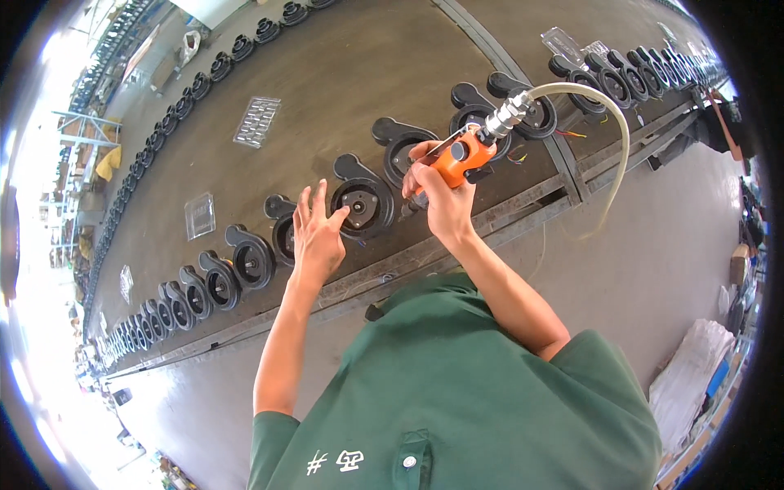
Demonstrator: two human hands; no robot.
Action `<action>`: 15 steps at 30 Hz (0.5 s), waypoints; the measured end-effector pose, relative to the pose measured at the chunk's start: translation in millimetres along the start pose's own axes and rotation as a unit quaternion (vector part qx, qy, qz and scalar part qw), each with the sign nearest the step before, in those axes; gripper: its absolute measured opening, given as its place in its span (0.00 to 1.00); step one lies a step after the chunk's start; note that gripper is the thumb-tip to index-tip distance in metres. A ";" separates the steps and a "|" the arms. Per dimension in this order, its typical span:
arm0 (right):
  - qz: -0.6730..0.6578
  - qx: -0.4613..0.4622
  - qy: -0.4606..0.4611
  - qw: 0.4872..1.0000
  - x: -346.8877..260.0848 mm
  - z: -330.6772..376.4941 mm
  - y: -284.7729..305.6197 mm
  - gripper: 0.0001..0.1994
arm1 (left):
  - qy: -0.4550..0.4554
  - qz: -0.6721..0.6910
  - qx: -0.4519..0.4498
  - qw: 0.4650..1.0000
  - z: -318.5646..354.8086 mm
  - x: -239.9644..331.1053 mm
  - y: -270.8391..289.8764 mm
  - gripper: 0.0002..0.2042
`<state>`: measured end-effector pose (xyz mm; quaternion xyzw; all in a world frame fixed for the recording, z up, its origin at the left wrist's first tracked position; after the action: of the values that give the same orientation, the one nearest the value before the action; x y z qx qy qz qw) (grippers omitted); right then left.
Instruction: The person uses an air-powered screwdriver to install screws into black plastic circular components on an assembly line.
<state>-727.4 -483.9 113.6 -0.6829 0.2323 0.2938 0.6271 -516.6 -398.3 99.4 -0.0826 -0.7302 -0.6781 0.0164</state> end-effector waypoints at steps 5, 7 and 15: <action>0.010 0.012 -0.001 1.000 3.5 7.4 -9.1 0.09 | 0.001 0.057 0.006 0.998 -12.3 -1.4 5.9 0.22; 0.018 0.008 -0.004 1.000 5.3 9.7 -13.1 0.09 | 0.005 0.061 0.001 0.998 -17.6 -6.0 0.7 0.29; 0.049 -0.014 0.003 0.999 26.8 -0.5 -28.4 0.10 | 0.091 0.066 -0.047 0.993 -23.2 -8.9 -5.3 0.32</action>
<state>-688.6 -480.0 115.6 -0.6805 0.2629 0.3251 0.6017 -510.7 -422.5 94.8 -0.0687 -0.6859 -0.7138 0.1234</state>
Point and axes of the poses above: each hand's wrist, its own z-axis away from the middle knuckle, its own y-axis out of the back of the hand, x = y × z, the point moved 4 cm from there along -z, towards the middle knuckle, and after that the axes turned 3 degrees about -z, right-handed, at the moved point
